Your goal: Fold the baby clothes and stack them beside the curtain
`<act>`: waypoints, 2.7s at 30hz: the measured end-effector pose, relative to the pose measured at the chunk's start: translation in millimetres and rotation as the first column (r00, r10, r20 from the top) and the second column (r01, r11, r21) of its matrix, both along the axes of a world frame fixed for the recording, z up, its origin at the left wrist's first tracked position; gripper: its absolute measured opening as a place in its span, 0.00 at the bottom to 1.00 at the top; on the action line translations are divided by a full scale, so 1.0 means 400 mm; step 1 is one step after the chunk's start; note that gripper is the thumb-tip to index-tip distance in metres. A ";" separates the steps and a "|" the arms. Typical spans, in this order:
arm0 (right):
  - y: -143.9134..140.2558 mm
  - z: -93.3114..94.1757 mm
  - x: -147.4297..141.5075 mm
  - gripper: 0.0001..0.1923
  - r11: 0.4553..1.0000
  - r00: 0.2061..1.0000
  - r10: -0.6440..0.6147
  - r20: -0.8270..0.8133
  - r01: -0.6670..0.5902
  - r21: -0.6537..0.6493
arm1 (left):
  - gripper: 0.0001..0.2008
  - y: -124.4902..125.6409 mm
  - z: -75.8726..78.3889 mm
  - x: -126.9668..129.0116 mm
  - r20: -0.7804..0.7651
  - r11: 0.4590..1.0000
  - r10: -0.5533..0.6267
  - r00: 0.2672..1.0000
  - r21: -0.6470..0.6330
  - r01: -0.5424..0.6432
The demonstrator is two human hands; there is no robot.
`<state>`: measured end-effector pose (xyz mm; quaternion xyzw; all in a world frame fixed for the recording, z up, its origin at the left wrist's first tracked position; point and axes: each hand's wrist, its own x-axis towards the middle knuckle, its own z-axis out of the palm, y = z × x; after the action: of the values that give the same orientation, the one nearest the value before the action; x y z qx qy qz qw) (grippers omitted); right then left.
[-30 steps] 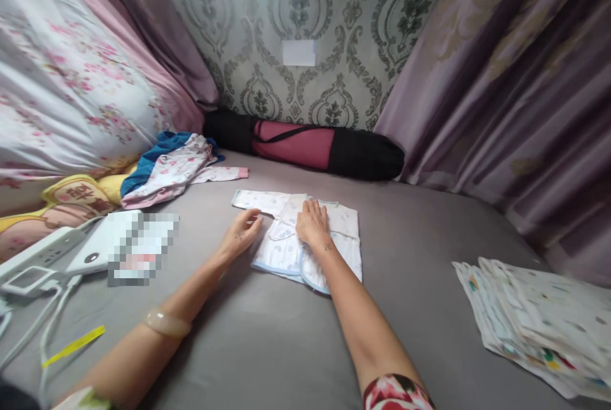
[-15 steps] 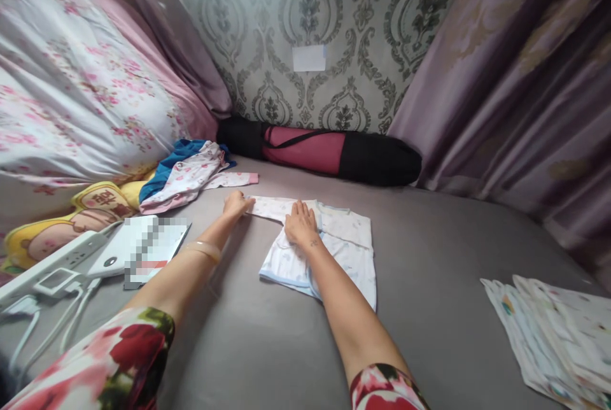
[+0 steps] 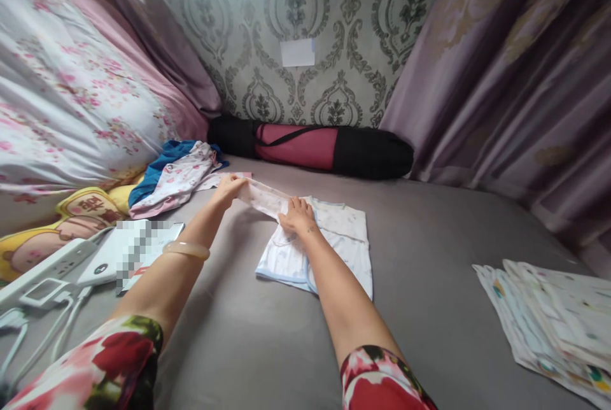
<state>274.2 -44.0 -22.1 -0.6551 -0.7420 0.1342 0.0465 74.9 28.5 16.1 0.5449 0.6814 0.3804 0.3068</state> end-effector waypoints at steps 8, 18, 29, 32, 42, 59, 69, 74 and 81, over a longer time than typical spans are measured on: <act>0.025 0.046 -0.001 0.39 0.988 0.997 -0.072 -0.010 0.070 -0.134 | 0.06 -0.043 0.087 0.141 0.166 0.993 -0.115 0.979 0.041 0.110; -0.030 0.039 0.091 0.33 0.976 0.884 -0.160 -0.439 0.207 0.062 | 0.05 -0.086 0.068 0.256 0.157 0.976 -0.212 0.964 0.074 0.203; -0.109 -0.010 0.250 0.28 0.827 0.550 -0.483 -0.681 0.541 -0.150 | 0.24 -0.138 0.039 0.318 0.189 0.838 -0.546 0.816 0.142 0.527; -0.108 -0.022 0.255 0.28 0.822 0.547 -0.498 -0.673 0.546 -0.165 | 0.24 -0.154 0.016 0.280 0.225 0.880 -0.475 0.851 0.122 0.459; -0.066 0.013 0.226 0.25 0.790 0.703 -0.581 -0.411 0.608 -0.076 | 0.16 -0.266 -0.166 0.195 -0.265 0.921 -0.328 0.907 0.121 0.369; -0.075 0.027 0.278 0.24 0.814 0.800 -0.566 -0.198 0.581 0.020 | 0.24 -0.304 -0.166 0.195 -0.541 0.872 -0.408 0.735 0.007 0.489; -0.119 0.047 0.181 0.26 0.928 0.958 -0.284 0.047 0.262 0.265 | 0.24 -0.302 -0.175 0.185 -0.578 0.851 -0.410 0.706 0.036 0.524; -0.124 0.012 0.161 0.30 0.993 0.998 -0.011 0.054 0.004 0.121 | 0.24 -0.297 -0.189 0.182 -0.638 0.817 -0.407 0.653 0.064 0.573; -0.126 -0.022 0.171 0.30 0.998 0.998 -0.038 0.045 0.036 0.055 | 0.21 -0.305 -0.172 0.184 -0.679 0.833 -0.402 0.614 0.008 0.554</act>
<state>342.5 -94.4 -31.1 -0.6702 -0.7340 0.0979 0.0497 148.5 -93.4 -52.6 0.8343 0.5268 0.1416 0.0791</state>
